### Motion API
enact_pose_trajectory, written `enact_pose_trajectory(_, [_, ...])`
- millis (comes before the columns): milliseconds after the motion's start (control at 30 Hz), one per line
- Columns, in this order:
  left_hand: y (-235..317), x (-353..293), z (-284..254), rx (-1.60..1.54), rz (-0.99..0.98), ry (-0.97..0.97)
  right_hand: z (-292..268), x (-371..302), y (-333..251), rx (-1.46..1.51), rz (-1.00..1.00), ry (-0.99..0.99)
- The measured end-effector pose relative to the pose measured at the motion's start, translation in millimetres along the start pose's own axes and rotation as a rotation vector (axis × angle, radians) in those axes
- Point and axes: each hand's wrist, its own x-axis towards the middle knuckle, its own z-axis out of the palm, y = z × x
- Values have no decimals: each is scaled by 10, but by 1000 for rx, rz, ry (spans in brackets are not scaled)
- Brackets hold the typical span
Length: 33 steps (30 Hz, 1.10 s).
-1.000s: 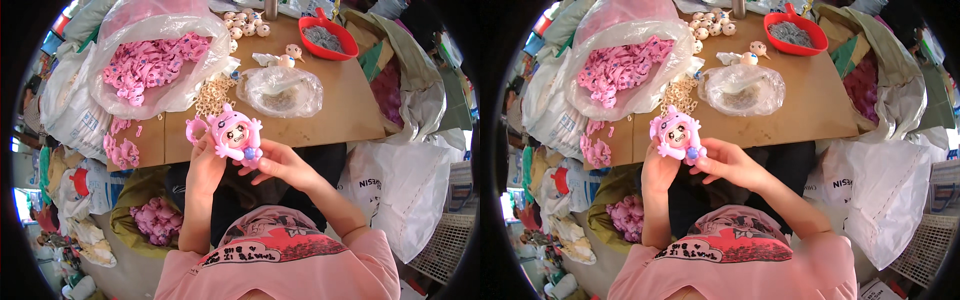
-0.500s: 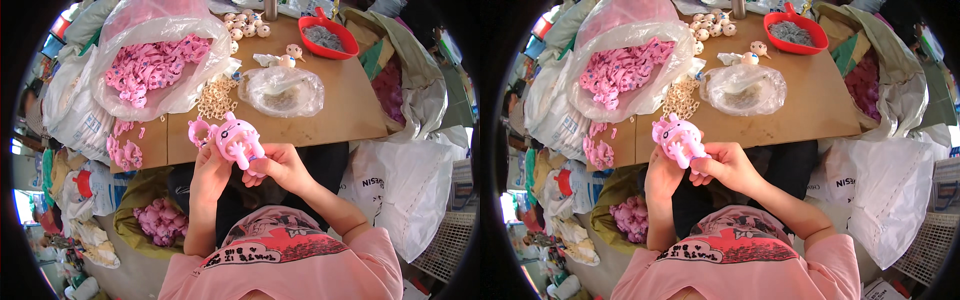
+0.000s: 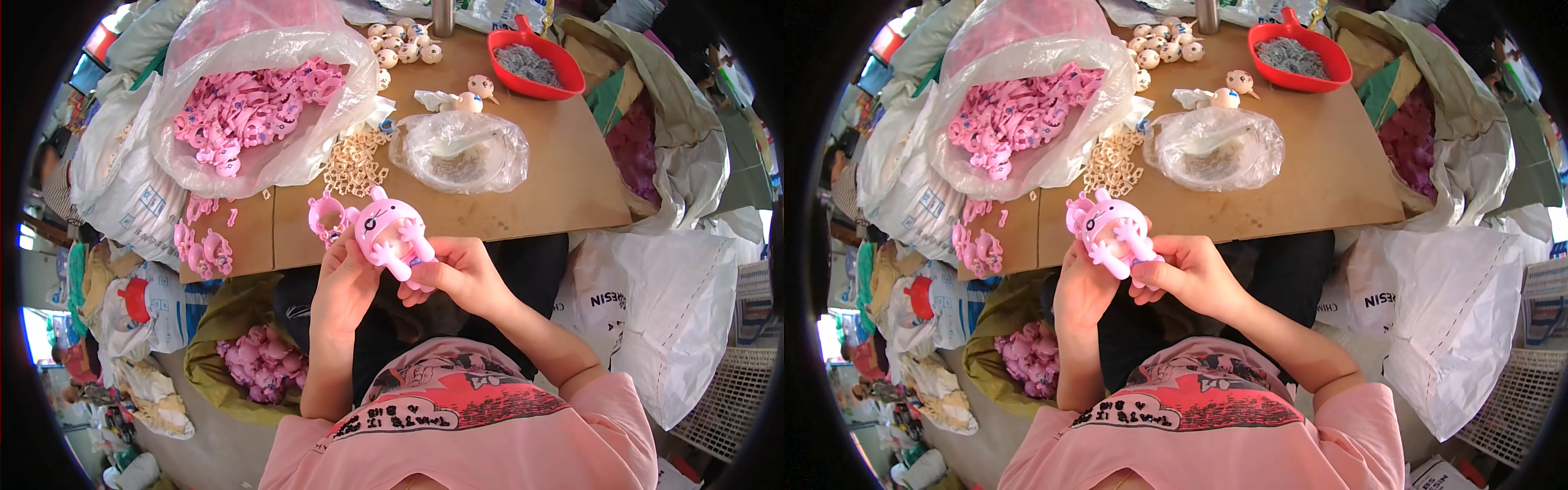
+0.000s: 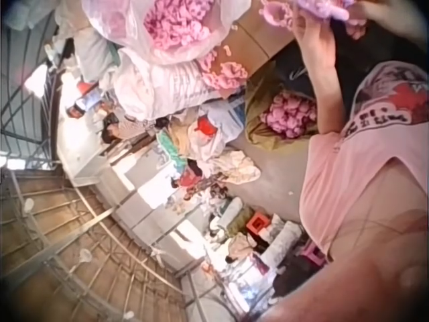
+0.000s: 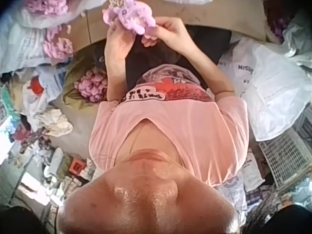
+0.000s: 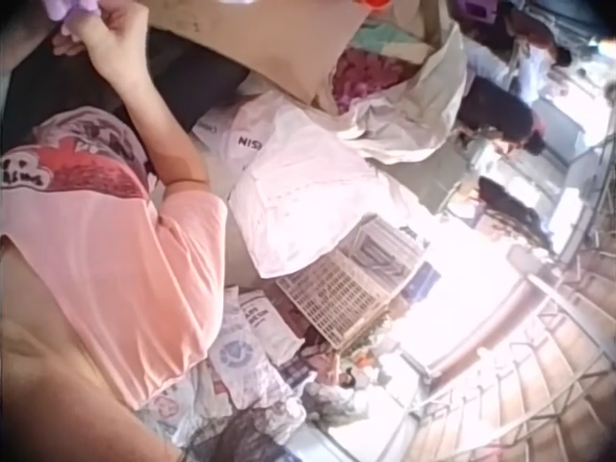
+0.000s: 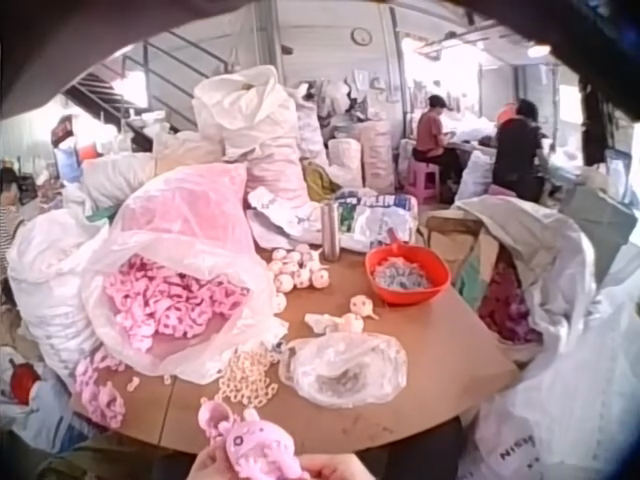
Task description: Assembling pink plastic toy figurines with doll heads.
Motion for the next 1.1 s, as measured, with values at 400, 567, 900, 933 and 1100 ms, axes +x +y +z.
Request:
enact_pose_trajectory(400, [13,-6,16,-7,-2,19,-3,1,0,8,-2,0])
enact_pose_trajectory(567, [71,-58,-44,41,17,69,49,23,-38,6,66,-9])
enact_pose_trajectory(900, [77,-78,-58,25,32,31,73,78,35,-10,28,-14])
enact_pose_trajectory(933, [77,-88,-60,31,30,48,83,82,39,-11,31,-7])
enact_pose_trajectory(1100, [110,-144,-180,-12,37,16,149,135,78,-24,85,-47])
